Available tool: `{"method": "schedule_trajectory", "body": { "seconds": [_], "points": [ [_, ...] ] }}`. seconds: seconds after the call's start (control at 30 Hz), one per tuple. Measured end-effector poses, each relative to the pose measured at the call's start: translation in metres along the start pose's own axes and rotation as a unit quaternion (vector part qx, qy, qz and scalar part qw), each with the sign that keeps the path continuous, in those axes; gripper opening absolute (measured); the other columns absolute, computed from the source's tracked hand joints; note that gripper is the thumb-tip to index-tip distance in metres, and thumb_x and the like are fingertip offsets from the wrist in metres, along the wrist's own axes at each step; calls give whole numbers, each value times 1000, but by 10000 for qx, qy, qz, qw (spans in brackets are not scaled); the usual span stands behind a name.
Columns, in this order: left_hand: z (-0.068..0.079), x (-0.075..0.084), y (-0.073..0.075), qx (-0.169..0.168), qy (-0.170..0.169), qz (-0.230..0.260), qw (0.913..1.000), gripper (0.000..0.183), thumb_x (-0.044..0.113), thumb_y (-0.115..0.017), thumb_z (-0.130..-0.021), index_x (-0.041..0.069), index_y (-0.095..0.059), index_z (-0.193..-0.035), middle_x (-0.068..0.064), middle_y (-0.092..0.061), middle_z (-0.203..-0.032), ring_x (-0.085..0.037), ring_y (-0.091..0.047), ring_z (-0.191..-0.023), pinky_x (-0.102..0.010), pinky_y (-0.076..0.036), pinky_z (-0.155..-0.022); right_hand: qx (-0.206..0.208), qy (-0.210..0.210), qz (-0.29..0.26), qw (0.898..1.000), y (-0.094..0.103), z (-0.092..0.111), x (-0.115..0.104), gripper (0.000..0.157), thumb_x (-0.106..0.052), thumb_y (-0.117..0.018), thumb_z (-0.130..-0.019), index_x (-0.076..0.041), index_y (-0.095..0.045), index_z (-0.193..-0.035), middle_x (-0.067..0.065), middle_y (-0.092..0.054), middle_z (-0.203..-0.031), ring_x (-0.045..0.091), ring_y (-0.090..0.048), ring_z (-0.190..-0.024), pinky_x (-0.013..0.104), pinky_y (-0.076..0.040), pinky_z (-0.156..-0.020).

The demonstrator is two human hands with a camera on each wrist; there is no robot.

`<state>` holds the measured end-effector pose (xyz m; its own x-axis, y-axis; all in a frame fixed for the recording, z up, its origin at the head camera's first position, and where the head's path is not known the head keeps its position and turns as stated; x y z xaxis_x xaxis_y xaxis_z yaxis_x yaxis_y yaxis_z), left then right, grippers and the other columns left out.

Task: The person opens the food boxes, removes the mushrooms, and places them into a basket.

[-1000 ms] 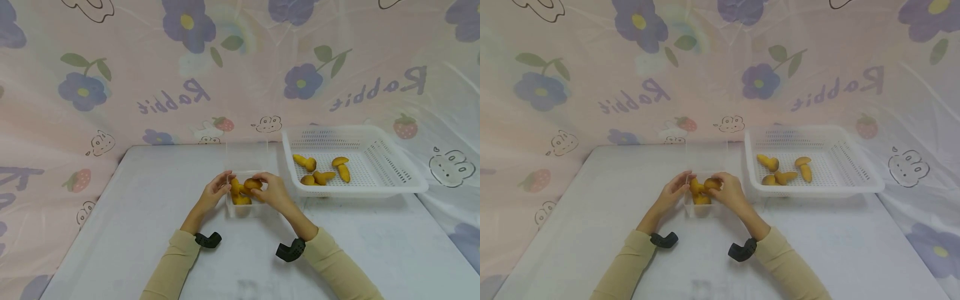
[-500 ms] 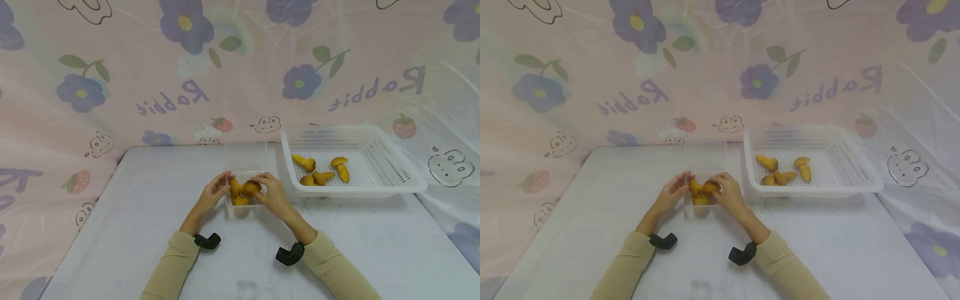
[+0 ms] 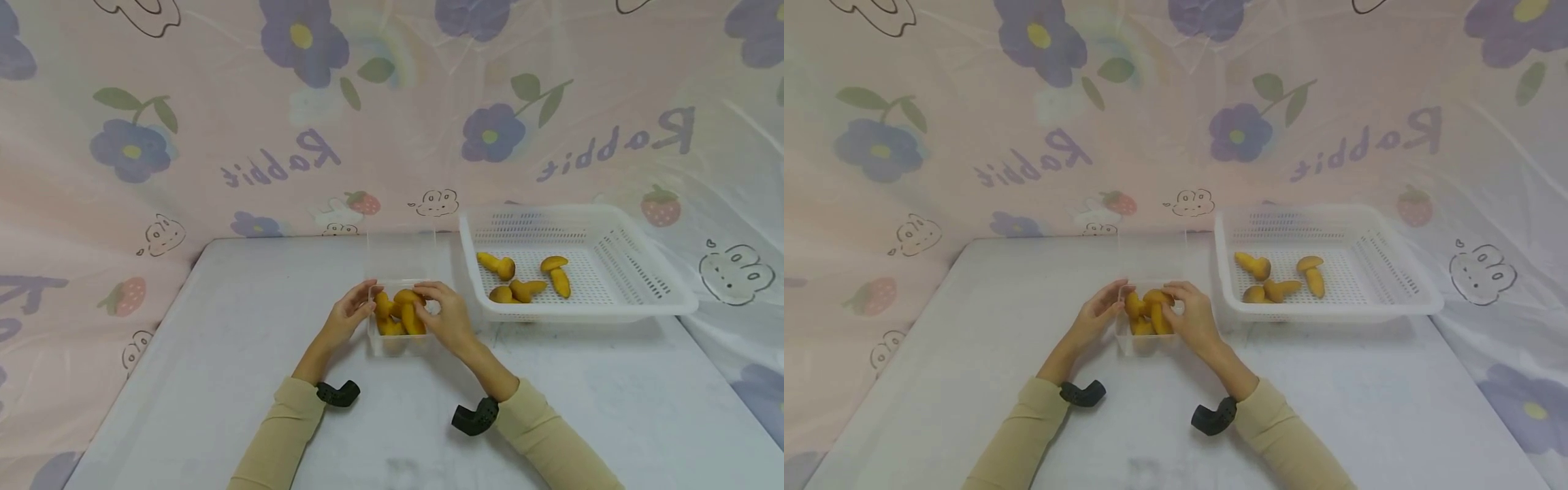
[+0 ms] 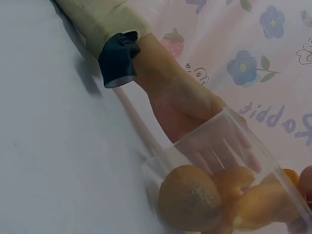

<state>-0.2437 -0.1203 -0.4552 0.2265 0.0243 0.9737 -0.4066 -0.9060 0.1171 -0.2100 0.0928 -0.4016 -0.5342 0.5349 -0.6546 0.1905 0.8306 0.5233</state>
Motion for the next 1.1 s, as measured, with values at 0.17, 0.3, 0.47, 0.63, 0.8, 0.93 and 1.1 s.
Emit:
{"method": "schedule_trajectory", "body": {
  "seconds": [0.17,0.3,0.47,0.63,0.8,0.93,1.1],
  "points": [
    [0,1,0,43,36,-40,10000,52,14,-50,-100,-3,-32,-146,-25,-45,-146,-39,-39,-139,-8,-44,-101,-113,-158,-193,9996,4,-4,-3,23,4,-68,-83,7,-69,-105,22,-73,-104,32,-71,-89,39,-61,-79],
    [0,1,0,71,77,-45,9999,51,12,-50,-100,-3,-33,-146,-25,-45,-146,-37,-40,-139,-8,-44,-100,-95,-301,-382,9988,8,-7,-6,22,5,-67,-83,9,-68,-105,24,-73,-102,34,-72,-89,39,-61,-78],
    [1,2,0,99,105,-51,9999,49,13,-50,-100,1,-36,-146,-24,-47,-145,-32,-43,-138,-8,-44,-100,56,-246,-558,9981,11,-10,-6,21,7,-68,-82,11,-68,-103,26,-72,-100,36,-72,-89,38,-62,-76],
    [2,2,-1,87,124,-45,9999,50,14,-51,-100,1,-36,-146,-24,-47,-145,-27,-45,-137,-7,-44,-99,266,-398,-811,9956,17,-12,-7,21,6,-69,-82,11,-68,-102,27,-72,-101,38,-72,-91,38,-61,-76],
    [1,1,-1,81,113,-20,9999,52,13,-50,-100,-3,-33,-146,-24,-46,-145,-35,-42,-137,-7,-45,-98,394,-662,-994,9921,27,-14,-11,21,4,-69,-83,10,-69,-103,26,-72,-103,38,-71,-93,36,-61,-77],
    [0,0,0,69,113,-4,9999,51,14,-50,-100,-2,-33,-146,-24,-45,-146,-38,-39,-139,-7,-45,-99,416,-747,-1030,9910,32,-16,-12,22,3,-70,-83,9,-69,-105,26,-72,-105,38,-71,-95,34,-61,-79],
    [0,1,0,75,135,-24,9999,52,14,-50,-100,-3,-33,-146,-24,-46,-146,-38,-39,-141,-8,-43,-102,472,-869,-1063,9894,39,-18,-12,24,2,-70,-83,9,-69,-106,26,-71,-107,38,-70,-97,30,-61,-80]
  ]
}}
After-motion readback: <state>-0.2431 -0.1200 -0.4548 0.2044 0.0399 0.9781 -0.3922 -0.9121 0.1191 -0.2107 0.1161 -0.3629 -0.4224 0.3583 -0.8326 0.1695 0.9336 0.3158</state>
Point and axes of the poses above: each hand's wrist, its own z-axis away from the middle knuckle, its own y-axis out of the back of the hand, x = y × z, the point moved 2 cm from there along -z, towards the middle knuckle
